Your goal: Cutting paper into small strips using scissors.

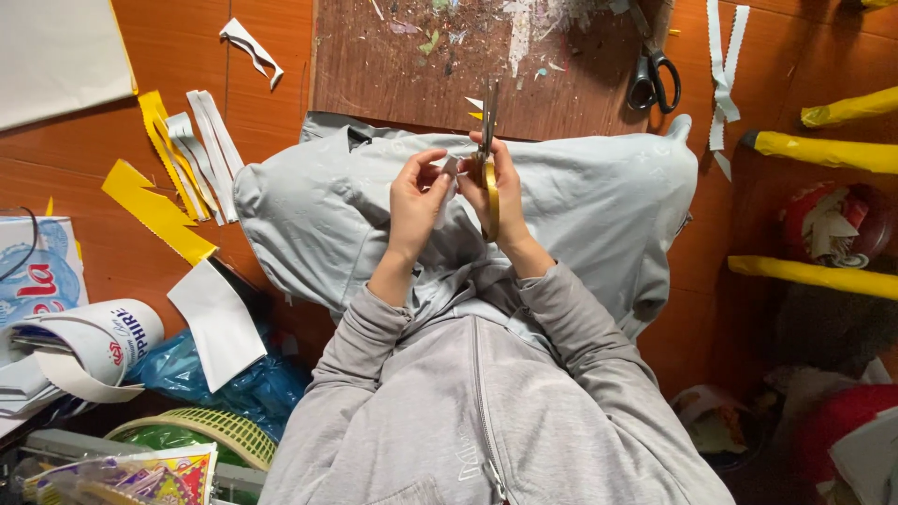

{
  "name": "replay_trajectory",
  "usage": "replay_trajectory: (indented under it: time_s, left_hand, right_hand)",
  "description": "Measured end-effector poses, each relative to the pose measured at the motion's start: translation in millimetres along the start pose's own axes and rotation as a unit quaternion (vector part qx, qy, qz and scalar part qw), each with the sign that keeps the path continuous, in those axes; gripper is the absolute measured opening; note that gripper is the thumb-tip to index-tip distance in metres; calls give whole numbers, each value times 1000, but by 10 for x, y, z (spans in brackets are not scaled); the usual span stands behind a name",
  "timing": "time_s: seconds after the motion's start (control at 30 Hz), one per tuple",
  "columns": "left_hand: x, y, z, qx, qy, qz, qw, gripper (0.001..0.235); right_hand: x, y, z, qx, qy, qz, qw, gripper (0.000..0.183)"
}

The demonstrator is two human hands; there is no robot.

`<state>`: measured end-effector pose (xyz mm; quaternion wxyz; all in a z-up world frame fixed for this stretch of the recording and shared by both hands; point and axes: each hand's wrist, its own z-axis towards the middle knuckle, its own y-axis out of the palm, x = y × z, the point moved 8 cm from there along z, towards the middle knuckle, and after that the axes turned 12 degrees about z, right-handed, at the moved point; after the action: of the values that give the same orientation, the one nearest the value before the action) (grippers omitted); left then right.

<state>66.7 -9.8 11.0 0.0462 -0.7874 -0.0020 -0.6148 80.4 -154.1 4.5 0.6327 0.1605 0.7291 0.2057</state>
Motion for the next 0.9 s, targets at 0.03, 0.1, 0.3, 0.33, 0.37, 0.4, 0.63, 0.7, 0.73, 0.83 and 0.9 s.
replay_trajectory:
  time_s: [0.03,0.1,0.3,0.33,0.37,0.4,0.63,0.7,0.73,0.83,0.9]
  left_hand:
    - [-3,6,-5,0,1,1,1000,31]
    - [16,34,-21,-5,21,15,1000,32]
    - [-5,88,2,-56,-6,28,998,44]
    - [5,98,-9,-56,-6,29,998,44]
    - [11,83,-18,-43,-8,39,998,43]
    - [17,68,-28,-30,-10,50,998,42]
    - [97,-188,79,32,18,15,999,38]
    - [169,-311,133,54,15,1,998,37]
    - [208,-343,152,57,18,1,998,37]
    - [299,-456,182,85,28,17,996,34]
    - [324,-481,173,96,38,41,994,25]
  right_hand:
    - [9,-6,6,0,-1,1,1000,53]
    - [32,-61,10,21,2,-46,999,49]
    - [-38,-91,17,43,17,-47,998,55]
    - [-43,-92,22,43,17,-46,998,55]
    - [-31,-88,27,42,25,-36,998,55]
    - [-18,-83,31,40,33,-25,998,56]
    - [356,-215,-48,38,161,-19,986,22]
    - [409,-68,-133,-77,180,-85,977,20]
    - [305,22,-152,-81,179,-85,977,20]
    - [143,264,-217,-149,157,-212,953,29]
    - [150,283,-227,-154,110,-227,955,33]
